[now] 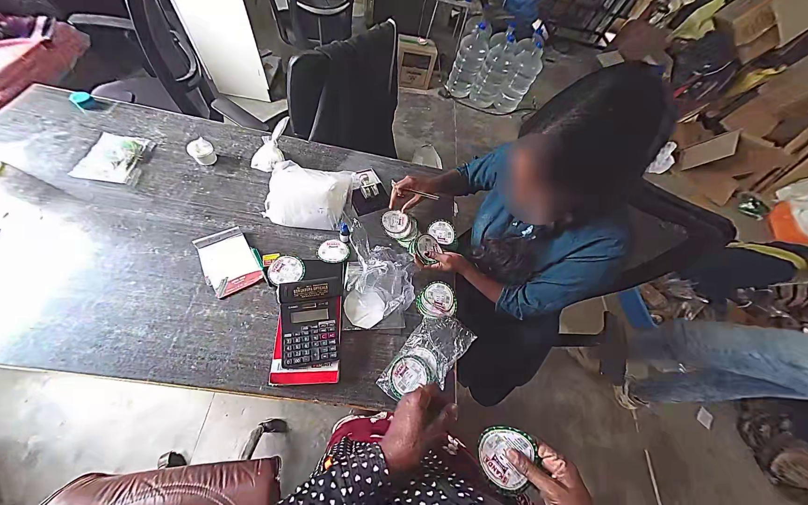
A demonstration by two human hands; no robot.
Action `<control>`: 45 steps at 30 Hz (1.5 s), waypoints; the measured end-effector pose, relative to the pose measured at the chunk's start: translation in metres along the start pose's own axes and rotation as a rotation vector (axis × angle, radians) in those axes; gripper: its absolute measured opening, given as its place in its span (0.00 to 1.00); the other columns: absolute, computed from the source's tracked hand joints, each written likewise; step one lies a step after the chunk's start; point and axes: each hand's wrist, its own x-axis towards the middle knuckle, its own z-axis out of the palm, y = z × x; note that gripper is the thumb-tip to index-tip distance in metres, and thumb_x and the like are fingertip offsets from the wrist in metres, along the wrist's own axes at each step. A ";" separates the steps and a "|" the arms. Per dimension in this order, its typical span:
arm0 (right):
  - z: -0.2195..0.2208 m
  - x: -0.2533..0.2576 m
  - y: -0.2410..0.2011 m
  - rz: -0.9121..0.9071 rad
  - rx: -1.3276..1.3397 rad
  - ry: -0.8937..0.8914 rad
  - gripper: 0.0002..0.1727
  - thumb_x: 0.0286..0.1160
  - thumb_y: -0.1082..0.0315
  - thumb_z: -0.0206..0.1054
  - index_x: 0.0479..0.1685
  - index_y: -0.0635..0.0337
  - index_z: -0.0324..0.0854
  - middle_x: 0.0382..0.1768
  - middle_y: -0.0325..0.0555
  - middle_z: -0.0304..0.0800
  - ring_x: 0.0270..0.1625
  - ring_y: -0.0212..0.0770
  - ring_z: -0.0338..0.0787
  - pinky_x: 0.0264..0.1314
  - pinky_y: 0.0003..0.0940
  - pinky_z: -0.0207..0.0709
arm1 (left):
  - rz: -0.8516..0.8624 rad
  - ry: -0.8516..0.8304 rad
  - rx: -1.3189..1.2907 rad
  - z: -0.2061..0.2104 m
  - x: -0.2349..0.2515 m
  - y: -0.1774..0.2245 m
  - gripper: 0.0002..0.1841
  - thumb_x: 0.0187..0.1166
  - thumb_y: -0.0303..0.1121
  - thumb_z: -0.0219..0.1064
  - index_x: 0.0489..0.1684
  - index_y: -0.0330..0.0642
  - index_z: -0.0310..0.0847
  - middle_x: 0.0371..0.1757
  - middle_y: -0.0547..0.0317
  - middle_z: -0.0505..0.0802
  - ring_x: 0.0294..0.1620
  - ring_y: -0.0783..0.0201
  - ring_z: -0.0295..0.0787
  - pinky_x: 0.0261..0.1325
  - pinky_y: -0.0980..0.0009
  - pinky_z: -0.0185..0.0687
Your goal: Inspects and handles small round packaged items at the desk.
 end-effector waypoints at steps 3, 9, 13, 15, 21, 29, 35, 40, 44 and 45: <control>0.008 0.004 0.004 0.026 0.012 0.028 0.11 0.67 0.84 0.68 0.46 0.66 0.85 0.36 0.38 0.97 0.40 0.27 0.95 0.51 0.26 0.91 | -0.077 0.058 0.304 -0.032 0.004 -0.009 0.15 0.84 0.33 0.62 0.59 0.32 0.85 0.54 0.41 0.93 0.59 0.48 0.91 0.68 0.52 0.82; 0.024 0.011 0.003 0.047 0.003 0.069 0.11 0.65 0.81 0.69 0.46 0.67 0.85 0.36 0.39 0.97 0.39 0.28 0.95 0.50 0.25 0.90 | -0.215 -0.141 0.787 -0.067 0.014 -0.047 0.23 0.84 0.21 0.51 0.78 0.30 0.72 0.81 0.34 0.78 0.88 0.39 0.65 0.87 0.47 0.62; 0.030 0.012 0.006 0.057 0.007 0.087 0.11 0.64 0.79 0.70 0.47 0.68 0.85 0.36 0.40 0.96 0.40 0.28 0.95 0.50 0.25 0.90 | -0.268 -0.302 0.958 -0.069 0.030 -0.054 0.24 0.85 0.20 0.50 0.81 0.25 0.67 0.89 0.30 0.63 0.93 0.34 0.50 0.90 0.43 0.49; 0.032 0.011 0.005 0.070 0.018 0.099 0.11 0.65 0.79 0.70 0.47 0.68 0.85 0.37 0.40 0.96 0.40 0.27 0.95 0.51 0.25 0.90 | -0.288 -0.334 0.998 -0.067 0.035 -0.053 0.25 0.87 0.21 0.48 0.83 0.24 0.64 0.90 0.28 0.62 0.93 0.33 0.49 0.90 0.42 0.49; 0.038 0.009 0.011 0.042 0.050 0.136 0.12 0.63 0.79 0.70 0.46 0.67 0.85 0.36 0.38 0.97 0.39 0.26 0.95 0.50 0.23 0.90 | -0.354 -0.394 1.060 -0.063 0.040 -0.046 0.27 0.88 0.22 0.46 0.86 0.20 0.56 0.91 0.24 0.57 0.93 0.32 0.49 0.90 0.44 0.52; 0.048 0.007 0.010 0.029 0.098 0.151 0.10 0.64 0.82 0.69 0.43 0.65 0.84 0.35 0.37 0.96 0.38 0.26 0.95 0.49 0.24 0.90 | -0.412 -0.424 1.068 -0.062 0.038 -0.046 0.29 0.87 0.22 0.48 0.88 0.22 0.52 0.94 0.29 0.50 0.95 0.34 0.42 0.89 0.44 0.53; 0.051 0.005 0.012 0.027 0.119 0.162 0.10 0.63 0.82 0.70 0.43 0.66 0.85 0.36 0.39 0.97 0.39 0.28 0.95 0.50 0.25 0.90 | -0.420 -0.424 1.077 -0.064 0.037 -0.047 0.29 0.87 0.22 0.49 0.89 0.25 0.53 0.95 0.34 0.48 0.96 0.37 0.41 0.88 0.43 0.55; 0.050 0.003 0.015 0.030 0.114 0.162 0.10 0.63 0.81 0.70 0.44 0.66 0.85 0.36 0.38 0.97 0.39 0.28 0.95 0.50 0.25 0.90 | -0.406 -0.440 1.069 -0.066 0.037 -0.046 0.28 0.87 0.22 0.48 0.88 0.23 0.54 0.95 0.32 0.49 0.95 0.36 0.42 0.88 0.43 0.56; 0.048 0.001 0.017 0.027 0.112 0.163 0.10 0.63 0.80 0.70 0.45 0.66 0.85 0.36 0.38 0.97 0.39 0.28 0.95 0.50 0.25 0.90 | -0.407 -0.443 1.070 -0.065 0.037 -0.045 0.29 0.87 0.22 0.49 0.88 0.23 0.53 0.94 0.31 0.48 0.95 0.34 0.41 0.88 0.42 0.56; 0.048 0.001 0.017 0.026 0.114 0.161 0.11 0.63 0.81 0.70 0.46 0.67 0.85 0.37 0.38 0.97 0.40 0.28 0.95 0.51 0.25 0.90 | -0.406 -0.444 1.067 -0.065 0.037 -0.044 0.29 0.87 0.22 0.49 0.88 0.23 0.53 0.94 0.30 0.48 0.95 0.34 0.41 0.88 0.42 0.56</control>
